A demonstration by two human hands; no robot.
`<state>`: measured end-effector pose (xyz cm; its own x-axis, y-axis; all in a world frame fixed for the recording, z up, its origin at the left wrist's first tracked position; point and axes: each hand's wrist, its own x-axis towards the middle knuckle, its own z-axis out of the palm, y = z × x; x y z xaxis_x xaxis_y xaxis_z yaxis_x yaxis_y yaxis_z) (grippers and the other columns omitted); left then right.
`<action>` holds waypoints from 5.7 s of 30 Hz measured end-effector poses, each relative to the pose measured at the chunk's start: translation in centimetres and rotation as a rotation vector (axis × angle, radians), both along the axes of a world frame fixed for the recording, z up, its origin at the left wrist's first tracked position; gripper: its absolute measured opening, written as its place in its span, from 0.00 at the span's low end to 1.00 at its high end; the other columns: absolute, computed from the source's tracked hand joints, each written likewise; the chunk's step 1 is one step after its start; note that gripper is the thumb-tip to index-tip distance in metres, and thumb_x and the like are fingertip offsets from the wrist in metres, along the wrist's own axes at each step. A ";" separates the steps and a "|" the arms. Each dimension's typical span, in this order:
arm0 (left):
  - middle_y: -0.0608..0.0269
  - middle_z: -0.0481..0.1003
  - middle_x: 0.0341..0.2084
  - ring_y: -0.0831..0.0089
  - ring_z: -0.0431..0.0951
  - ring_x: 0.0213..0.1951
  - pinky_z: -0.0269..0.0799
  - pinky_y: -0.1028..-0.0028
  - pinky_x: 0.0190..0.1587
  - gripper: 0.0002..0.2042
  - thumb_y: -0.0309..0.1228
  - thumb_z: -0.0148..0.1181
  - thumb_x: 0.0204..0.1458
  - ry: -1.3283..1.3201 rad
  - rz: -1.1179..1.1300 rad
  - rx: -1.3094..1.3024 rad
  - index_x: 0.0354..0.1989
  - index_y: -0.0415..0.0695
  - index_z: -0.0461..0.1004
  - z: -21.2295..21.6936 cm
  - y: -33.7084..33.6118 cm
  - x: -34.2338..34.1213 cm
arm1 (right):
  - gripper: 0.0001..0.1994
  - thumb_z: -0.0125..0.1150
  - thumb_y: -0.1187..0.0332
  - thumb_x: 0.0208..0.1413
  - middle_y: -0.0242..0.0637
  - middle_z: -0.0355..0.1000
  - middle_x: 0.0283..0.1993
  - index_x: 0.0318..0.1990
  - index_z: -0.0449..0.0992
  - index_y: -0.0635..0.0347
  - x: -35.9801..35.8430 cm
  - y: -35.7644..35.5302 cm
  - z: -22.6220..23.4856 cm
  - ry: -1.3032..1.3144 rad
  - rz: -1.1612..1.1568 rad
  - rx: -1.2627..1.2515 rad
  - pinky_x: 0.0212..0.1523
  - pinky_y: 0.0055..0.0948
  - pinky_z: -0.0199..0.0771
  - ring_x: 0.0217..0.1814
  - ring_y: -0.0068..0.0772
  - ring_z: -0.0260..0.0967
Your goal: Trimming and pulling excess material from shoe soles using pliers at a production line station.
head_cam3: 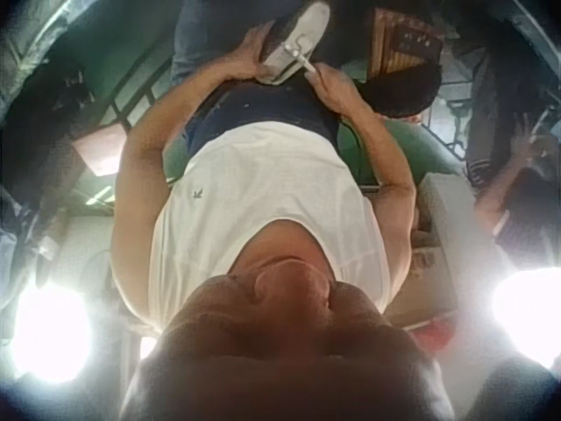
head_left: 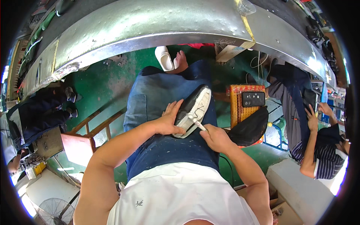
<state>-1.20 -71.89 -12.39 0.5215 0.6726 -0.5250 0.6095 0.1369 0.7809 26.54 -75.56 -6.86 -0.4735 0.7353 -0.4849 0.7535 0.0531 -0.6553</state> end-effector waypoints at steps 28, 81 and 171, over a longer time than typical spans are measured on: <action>0.34 0.44 0.75 0.50 0.47 0.77 0.51 0.63 0.74 0.60 0.48 0.76 0.44 0.045 -0.139 0.187 0.76 0.30 0.40 5.4 -0.7 -1.9 | 0.14 0.64 0.57 0.64 0.33 0.77 0.40 0.48 0.74 0.56 -0.4 10.8 -3.9 0.599 -0.817 -0.644 0.42 0.33 0.78 0.40 0.28 0.75; 0.39 0.71 0.58 0.41 0.75 0.57 0.73 0.48 0.56 0.19 0.30 0.60 0.52 0.006 -0.435 1.410 0.53 0.44 0.73 11.2 3.1 -9.3 | 0.15 0.60 0.65 0.64 0.46 0.78 0.41 0.55 0.71 0.62 1.3 7.6 10.3 0.285 -0.067 0.011 0.47 0.39 0.75 0.43 0.48 0.78; 0.44 0.72 0.61 0.54 0.68 0.67 0.63 0.65 0.68 0.41 0.58 0.62 0.58 -0.239 0.384 -0.037 0.69 0.36 0.64 1.0 0.1 -2.1 | 0.19 0.61 0.69 0.65 0.34 0.77 0.40 0.58 0.70 0.69 4.6 -2.8 0.4 0.610 -0.752 -0.550 0.41 0.27 0.76 0.37 0.25 0.75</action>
<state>-3.25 -71.80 -11.42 0.3476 0.8238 -0.4478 0.3124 0.3486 0.8837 31.12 -78.35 -6.41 -0.2679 0.6914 -0.6710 0.0157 -0.6932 -0.7205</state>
